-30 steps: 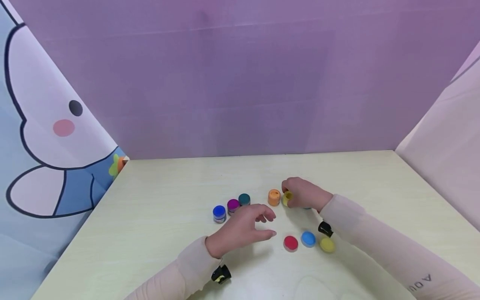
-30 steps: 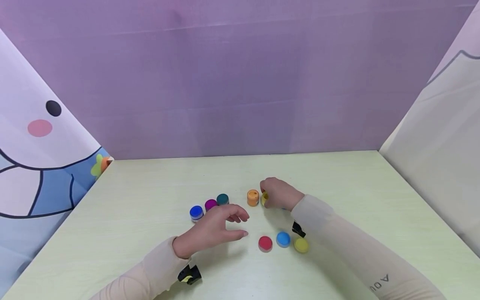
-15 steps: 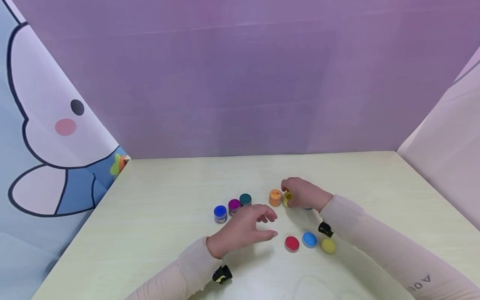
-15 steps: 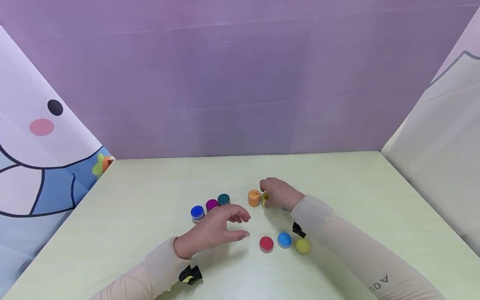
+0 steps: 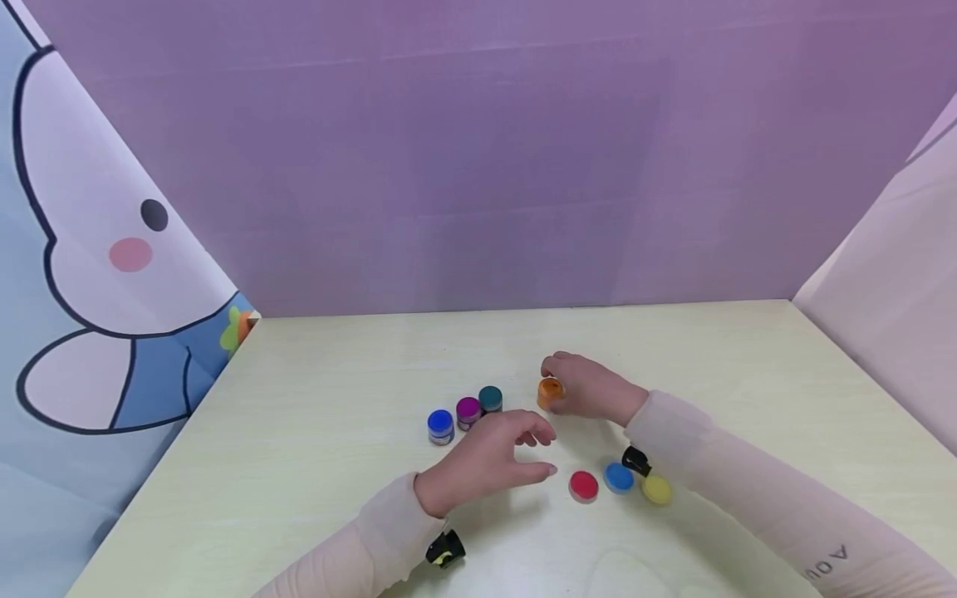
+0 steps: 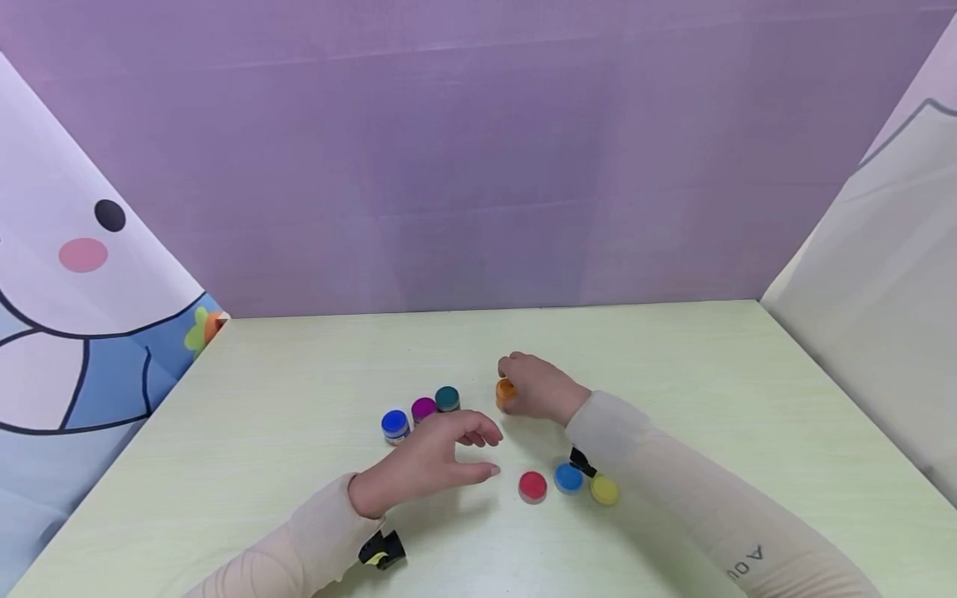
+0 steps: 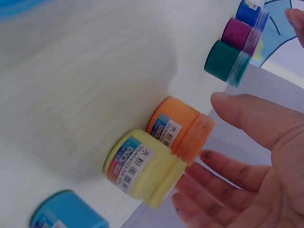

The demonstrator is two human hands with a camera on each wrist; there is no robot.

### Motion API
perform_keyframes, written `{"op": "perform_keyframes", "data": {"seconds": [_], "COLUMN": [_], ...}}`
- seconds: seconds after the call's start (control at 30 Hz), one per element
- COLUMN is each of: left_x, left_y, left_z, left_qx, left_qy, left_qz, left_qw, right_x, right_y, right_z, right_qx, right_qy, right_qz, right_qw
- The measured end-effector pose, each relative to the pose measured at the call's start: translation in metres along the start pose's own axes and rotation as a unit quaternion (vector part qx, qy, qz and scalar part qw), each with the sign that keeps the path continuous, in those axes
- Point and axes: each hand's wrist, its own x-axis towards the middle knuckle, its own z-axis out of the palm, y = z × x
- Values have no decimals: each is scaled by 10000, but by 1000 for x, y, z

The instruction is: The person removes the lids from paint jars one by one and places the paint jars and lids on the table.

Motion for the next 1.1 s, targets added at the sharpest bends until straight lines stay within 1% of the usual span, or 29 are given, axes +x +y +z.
{"op": "perform_keyframes", "data": {"seconds": [0.27,0.43,0.63,0.83,1.0,1.1], "left_x": [1,2,1,0,0,0], "left_y": [3,3,2,1,-1,-2], "left_z": [0,0,1,0,0,-1], "left_qx": [77,61,116,134,94,87], "left_qy": [-65,-94,-39,4,87,163], "left_qz": [-20,-17,33,42,17,0], "left_qw": [9999,9999,9999,9999,9999,9998], "right_x": [2,2,3,3,0,-4], "right_y": [0,0,-2,-1,-2,-2], "right_z": [2,2,2,-1,-8,-13], "right_qx": [-53,15,11,153,331,436], "right_qy": [113,172,130,158,70,71], "right_qz": [-119,-172,-227,-187,-17,-20], "right_qw": [9999,9997,9997,9996,9994,9990]}}
